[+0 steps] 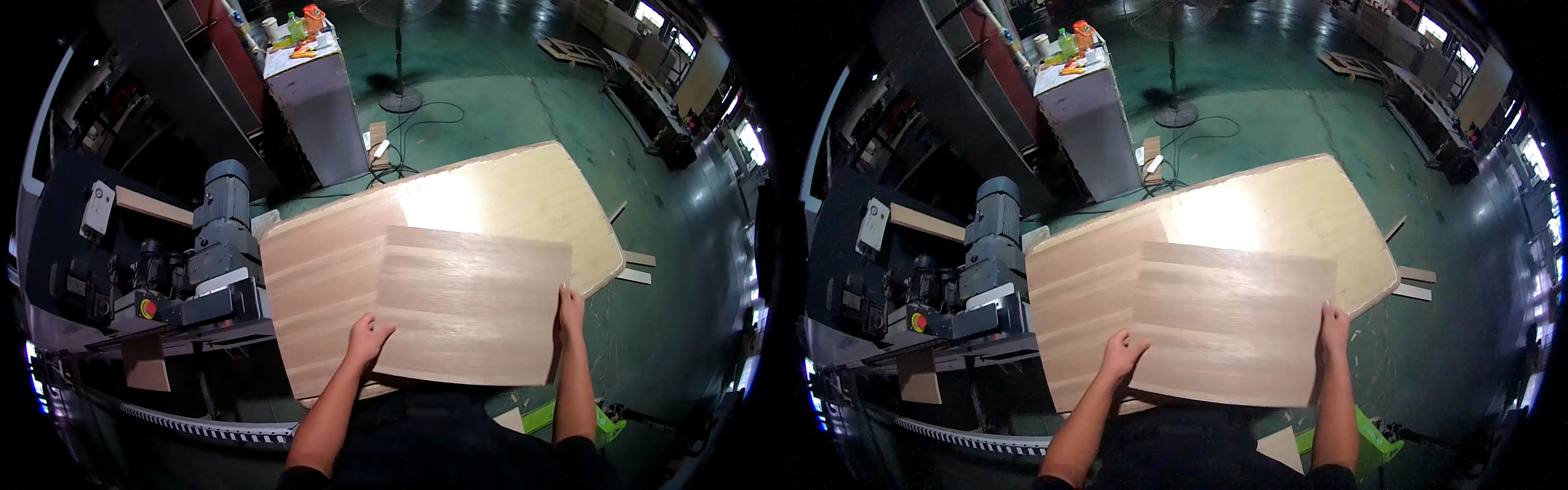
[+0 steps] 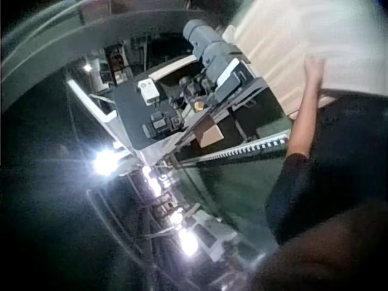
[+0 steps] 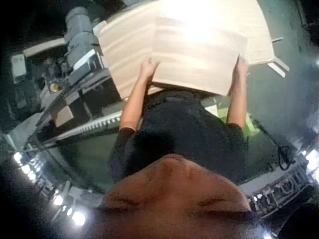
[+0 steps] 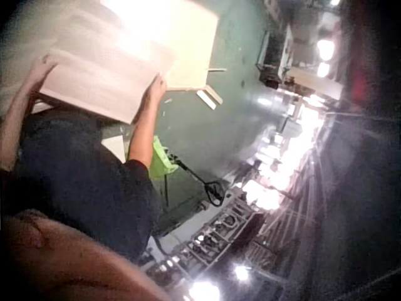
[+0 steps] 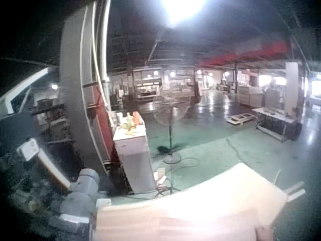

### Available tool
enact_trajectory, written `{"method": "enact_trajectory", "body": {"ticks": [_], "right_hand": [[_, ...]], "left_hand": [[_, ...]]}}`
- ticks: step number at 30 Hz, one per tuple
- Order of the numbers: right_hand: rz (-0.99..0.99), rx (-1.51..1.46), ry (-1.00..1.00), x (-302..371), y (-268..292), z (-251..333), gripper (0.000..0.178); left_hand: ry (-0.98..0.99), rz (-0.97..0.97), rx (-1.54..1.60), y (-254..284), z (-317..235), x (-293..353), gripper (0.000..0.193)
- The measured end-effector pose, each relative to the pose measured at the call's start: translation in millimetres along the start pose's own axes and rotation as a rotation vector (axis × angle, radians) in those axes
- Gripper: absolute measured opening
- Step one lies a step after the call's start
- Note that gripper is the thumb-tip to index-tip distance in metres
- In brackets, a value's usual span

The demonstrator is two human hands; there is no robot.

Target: The person operates a woodworking machine to process a wooden panel, then removes the finished piece and places it on a workbench. They repeat this process with another panel, stacking the pieces and arranging them on the table while another person assists in organizing the stack.

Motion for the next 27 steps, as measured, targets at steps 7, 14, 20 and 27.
{"method": "enact_trajectory", "body": {"ticks": [7, 14, 20, 27], "right_hand": [[0.237, -0.379, -0.344, -31, 65, -88, 0.032], [0.214, -0.761, -0.31, -40, -4, -86, 0.03], [0.28, 0.314, -0.257, -68, 36, -129, 0.022], [-0.183, 0.702, 0.492, -80, 2, -18, 0.044]], "left_hand": [[-0.029, 0.451, -0.367, -91, -48, -161, 0.053], [-0.557, 0.159, -0.482, -119, -86, -218, 0.037], [-0.567, 0.174, -0.379, -84, -60, -104, 0.026], [-0.397, 0.092, -0.469, -37, -10, 11, 0.03]]}}
Point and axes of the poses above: each hand's wrist, its own x-axis away from the middle knuckle, its own y-axis out of the back of the hand, z = x × y, the point moved 1 cm from there along -x, towards the middle knuckle, and after that the axes turned 15 degrees about -y, right-handed, at the moved point
